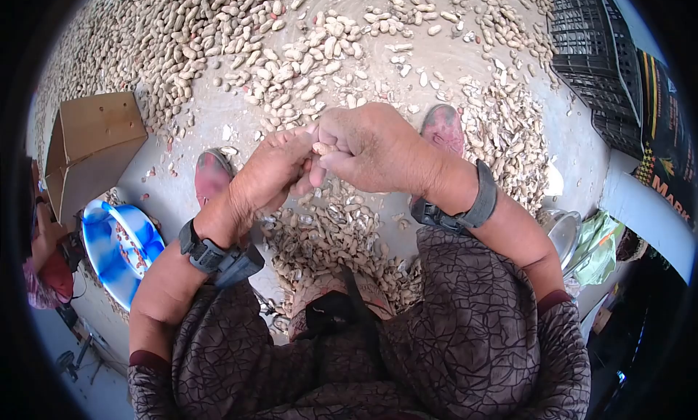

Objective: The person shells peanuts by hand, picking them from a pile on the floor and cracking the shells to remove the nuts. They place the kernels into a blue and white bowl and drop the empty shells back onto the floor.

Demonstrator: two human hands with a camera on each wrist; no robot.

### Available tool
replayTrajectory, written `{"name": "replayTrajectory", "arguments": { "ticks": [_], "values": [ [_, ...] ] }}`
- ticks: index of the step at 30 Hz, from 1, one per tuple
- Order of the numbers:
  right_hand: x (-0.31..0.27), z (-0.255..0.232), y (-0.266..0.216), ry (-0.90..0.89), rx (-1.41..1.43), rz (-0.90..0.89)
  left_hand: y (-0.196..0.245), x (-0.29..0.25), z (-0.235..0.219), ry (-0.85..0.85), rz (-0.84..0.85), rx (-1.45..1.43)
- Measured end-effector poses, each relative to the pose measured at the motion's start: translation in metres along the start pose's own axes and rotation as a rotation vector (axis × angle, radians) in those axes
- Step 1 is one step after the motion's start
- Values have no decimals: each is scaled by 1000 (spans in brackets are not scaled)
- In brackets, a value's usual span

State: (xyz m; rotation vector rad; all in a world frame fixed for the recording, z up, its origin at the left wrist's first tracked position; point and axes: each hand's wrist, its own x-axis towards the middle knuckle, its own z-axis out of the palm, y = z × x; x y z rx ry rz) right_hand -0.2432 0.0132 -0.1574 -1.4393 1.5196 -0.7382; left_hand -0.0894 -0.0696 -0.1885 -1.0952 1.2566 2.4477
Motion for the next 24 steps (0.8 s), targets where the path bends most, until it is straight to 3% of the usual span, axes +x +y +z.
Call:
{"name": "replayTrajectory", "arguments": {
  "ticks": [1,5,8,10,16,20,22,24],
  "values": [
    [0,1,0,19,-31,-26,1,-1,2,-7,-6,-144],
    [-1,0,5,54,-81,-25,-1,-6,-3,-9,-15,-245],
    [0,-3,7,15,43,37,-3,-4,-7,-83,43,-260],
    [2,-4,6,16,284,136,-2,-3,-9,-102,60,-233],
    [2,-11,6,-42,420,283,-3,-3,-10,-92,126,-169],
    [1,-10,9,-52,433,264,-4,-3,-5,-77,182,-169],
    [0,-9,14,15,195,88,-3,-4,-3,-115,170,-168],
    [1,-10,13,44,105,37,-1,-3,-5,-148,155,-178]
  ]
}}
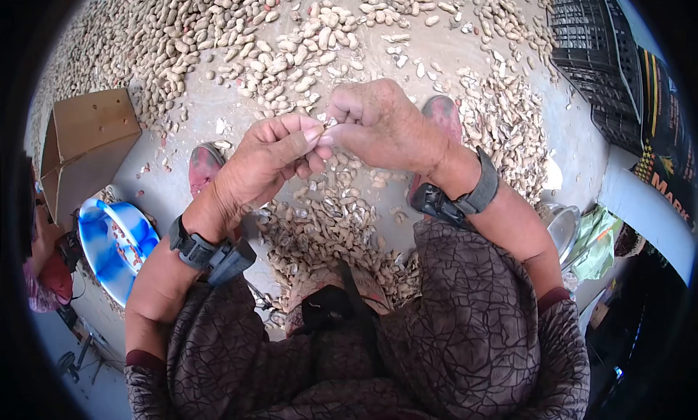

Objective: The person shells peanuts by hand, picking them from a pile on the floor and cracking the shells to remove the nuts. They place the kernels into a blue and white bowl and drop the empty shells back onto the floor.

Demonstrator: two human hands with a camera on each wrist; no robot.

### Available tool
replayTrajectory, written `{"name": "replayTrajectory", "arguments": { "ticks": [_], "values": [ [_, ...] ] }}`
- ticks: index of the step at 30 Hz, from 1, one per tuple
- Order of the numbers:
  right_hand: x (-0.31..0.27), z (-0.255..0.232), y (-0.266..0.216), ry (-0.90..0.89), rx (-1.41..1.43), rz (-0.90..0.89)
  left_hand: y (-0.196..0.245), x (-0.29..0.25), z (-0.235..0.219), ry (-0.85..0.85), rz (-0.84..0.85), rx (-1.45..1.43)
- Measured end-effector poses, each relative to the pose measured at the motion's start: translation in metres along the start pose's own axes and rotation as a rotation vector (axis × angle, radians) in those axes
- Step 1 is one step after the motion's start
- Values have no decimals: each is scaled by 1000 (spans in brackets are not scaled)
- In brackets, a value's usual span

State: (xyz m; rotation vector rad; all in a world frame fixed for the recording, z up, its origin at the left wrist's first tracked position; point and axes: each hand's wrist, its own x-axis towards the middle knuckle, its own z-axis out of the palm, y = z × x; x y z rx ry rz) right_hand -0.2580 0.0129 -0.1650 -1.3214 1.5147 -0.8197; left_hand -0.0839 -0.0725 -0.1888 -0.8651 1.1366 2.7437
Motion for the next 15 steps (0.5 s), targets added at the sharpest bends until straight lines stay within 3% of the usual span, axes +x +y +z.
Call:
{"name": "replayTrajectory", "arguments": {
  "ticks": [5,7,10,15],
  "values": [
    [-1,0,-6,38,-96,-87,5,1,-3,-78,-79,-138],
    [0,2,-5,75,-83,-216,8,1,-4,-136,-54,-167],
    [1,0,-9,96,-119,-256,11,-1,3,-83,0,-209],
    [2,1,-17,102,10,-152,7,2,1,-124,107,-231]
  ]
}}
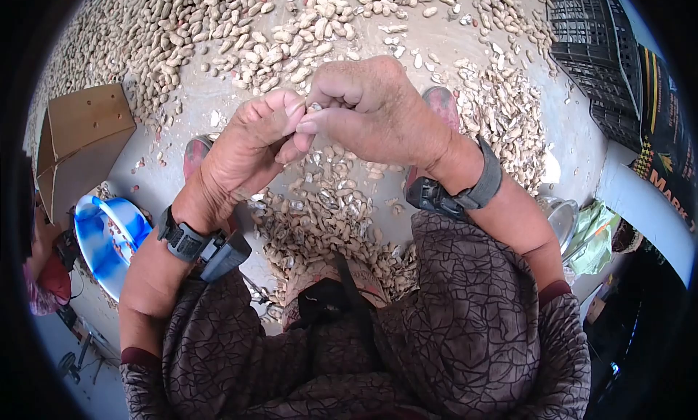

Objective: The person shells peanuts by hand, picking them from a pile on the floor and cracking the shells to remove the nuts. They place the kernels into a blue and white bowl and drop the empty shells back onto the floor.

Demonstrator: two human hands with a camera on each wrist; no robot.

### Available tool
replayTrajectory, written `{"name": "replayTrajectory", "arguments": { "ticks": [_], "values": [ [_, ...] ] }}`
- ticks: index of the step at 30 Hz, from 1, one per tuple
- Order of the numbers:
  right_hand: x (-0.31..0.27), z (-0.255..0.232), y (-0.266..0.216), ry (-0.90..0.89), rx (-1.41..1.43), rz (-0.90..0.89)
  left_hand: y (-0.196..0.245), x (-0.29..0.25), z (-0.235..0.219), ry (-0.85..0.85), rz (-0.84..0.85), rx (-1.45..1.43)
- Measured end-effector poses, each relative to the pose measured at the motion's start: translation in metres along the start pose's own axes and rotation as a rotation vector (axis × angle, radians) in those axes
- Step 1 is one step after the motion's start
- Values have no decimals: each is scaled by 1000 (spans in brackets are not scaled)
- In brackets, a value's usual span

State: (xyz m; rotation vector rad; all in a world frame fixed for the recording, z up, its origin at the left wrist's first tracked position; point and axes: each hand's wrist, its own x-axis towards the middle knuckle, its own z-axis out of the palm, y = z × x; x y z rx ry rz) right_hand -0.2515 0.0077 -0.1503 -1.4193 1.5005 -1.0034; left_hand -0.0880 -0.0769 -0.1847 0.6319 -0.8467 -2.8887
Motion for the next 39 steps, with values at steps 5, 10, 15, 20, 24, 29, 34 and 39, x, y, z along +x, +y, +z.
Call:
{"name": "replayTrajectory", "arguments": {
  "ticks": [5,10,15,20,24,29,34,39],
  "values": [
    [1,2,5,-35,-64,-128,-3,-4,6,90,15,52],
    [-2,1,-2,-47,134,293,-11,-1,-3,191,-59,-7],
    [-4,-2,4,-45,179,274,-10,-2,8,322,-192,379],
    [-3,-10,5,-111,-22,200,-14,-1,-3,362,-172,641],
    [-9,-1,18,-122,-71,189,-7,-2,-4,227,-137,337],
    [-9,2,14,-202,-251,70,-11,-4,-3,182,-185,367],
    [-9,7,18,-251,-198,-86,-12,-6,-13,53,-238,256],
    [-10,12,20,-262,-160,-149,-13,-8,-18,24,-298,137]
  ]
}}
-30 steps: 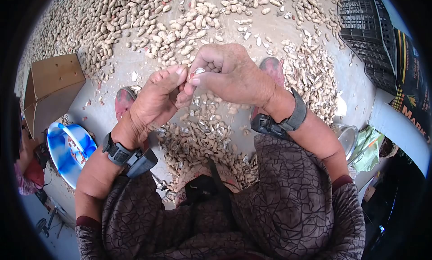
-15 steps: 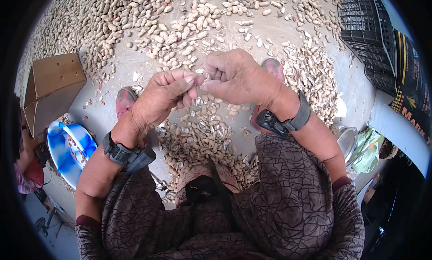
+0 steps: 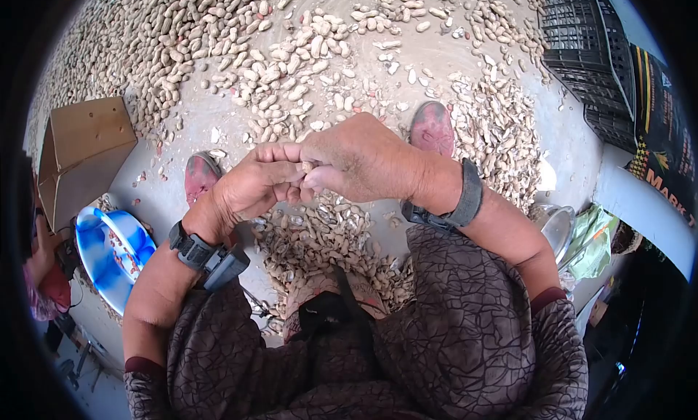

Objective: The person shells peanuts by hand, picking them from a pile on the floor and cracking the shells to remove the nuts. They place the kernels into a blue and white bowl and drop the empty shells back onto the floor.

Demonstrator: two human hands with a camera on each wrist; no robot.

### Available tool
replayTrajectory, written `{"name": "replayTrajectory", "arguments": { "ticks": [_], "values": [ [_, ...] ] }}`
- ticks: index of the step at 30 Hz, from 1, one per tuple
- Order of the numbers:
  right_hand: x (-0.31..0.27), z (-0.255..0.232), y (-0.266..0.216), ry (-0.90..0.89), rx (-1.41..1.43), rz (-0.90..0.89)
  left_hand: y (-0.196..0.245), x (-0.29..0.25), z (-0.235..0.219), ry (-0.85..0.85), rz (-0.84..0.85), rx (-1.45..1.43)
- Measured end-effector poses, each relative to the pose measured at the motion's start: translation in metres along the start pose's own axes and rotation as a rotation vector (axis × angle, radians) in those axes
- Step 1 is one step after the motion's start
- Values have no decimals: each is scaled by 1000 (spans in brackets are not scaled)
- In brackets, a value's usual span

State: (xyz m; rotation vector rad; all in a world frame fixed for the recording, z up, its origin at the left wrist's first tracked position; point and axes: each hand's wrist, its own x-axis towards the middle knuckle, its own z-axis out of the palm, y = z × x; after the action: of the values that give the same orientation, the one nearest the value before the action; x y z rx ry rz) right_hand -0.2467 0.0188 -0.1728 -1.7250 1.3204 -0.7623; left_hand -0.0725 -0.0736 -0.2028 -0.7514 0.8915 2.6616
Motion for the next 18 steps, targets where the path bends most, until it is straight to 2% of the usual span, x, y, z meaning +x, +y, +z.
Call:
{"name": "replayTrajectory", "arguments": {
  "ticks": [8,14,17,18],
  "values": [
    [2,-1,-6,-43,40,83,-1,0,-4,-24,1,-18],
    [2,0,-2,-36,12,-15,0,0,-2,20,-43,150],
    [-1,-8,1,-18,2,39,1,0,-5,47,-80,138],
    [-1,-15,0,0,-48,190,4,-2,-6,69,-56,120]
  ]
}}
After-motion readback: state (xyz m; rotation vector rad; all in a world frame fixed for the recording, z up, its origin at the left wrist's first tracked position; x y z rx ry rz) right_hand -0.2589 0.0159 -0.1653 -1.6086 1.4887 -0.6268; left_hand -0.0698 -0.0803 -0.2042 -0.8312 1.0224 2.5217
